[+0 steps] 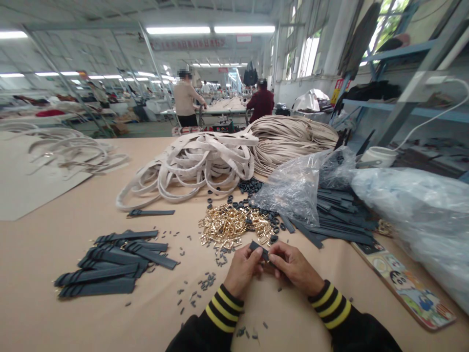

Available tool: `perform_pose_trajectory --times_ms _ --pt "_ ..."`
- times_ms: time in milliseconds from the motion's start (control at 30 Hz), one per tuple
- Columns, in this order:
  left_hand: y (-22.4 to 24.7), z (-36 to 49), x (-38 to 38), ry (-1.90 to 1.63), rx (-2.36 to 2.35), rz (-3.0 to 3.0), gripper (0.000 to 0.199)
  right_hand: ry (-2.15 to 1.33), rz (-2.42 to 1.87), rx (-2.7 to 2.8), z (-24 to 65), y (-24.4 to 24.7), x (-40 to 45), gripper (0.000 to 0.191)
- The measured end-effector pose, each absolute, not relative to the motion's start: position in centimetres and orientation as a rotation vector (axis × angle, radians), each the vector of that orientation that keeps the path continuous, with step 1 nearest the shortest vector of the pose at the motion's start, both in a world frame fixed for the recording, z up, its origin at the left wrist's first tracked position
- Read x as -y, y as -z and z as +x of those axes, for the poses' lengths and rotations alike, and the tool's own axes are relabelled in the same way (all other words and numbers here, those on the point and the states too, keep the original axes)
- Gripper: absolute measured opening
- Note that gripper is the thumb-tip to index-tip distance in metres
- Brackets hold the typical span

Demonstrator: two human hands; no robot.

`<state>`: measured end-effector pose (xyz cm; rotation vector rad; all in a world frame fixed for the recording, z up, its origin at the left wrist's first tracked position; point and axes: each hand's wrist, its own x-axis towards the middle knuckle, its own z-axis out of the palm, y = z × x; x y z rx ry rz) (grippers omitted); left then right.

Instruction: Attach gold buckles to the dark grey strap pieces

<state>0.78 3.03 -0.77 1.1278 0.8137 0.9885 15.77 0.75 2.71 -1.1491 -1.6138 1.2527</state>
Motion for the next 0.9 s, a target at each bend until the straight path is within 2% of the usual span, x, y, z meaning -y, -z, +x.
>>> perform_pose_trajectory --times_ms 167,533,667,900 --pt "0.3 0.8 -3.2 -0.995 -0.934 1.270 0.029 -1.296 -1.215 1.569 16.0 -2.4 -0.9 0.022" --pt "0.3 1.7 -2.1 -1.055 -1.257 1.715 0.012 -1.207 -1.394 1.500 15.4 -1.7 -0.9 0.014" --pt "0.4 1.9 -1.5 -1.108 -1.262 1.765 0.008 -1.274 -1.338 1.506 15.5 -1.7 -0.8 0.014" --pt "0.5 1.7 -1.8 -1.135 -1.143 1.693 0.005 -1.423 -1.253 1.462 16.1 -1.3 -0.8 0.025"
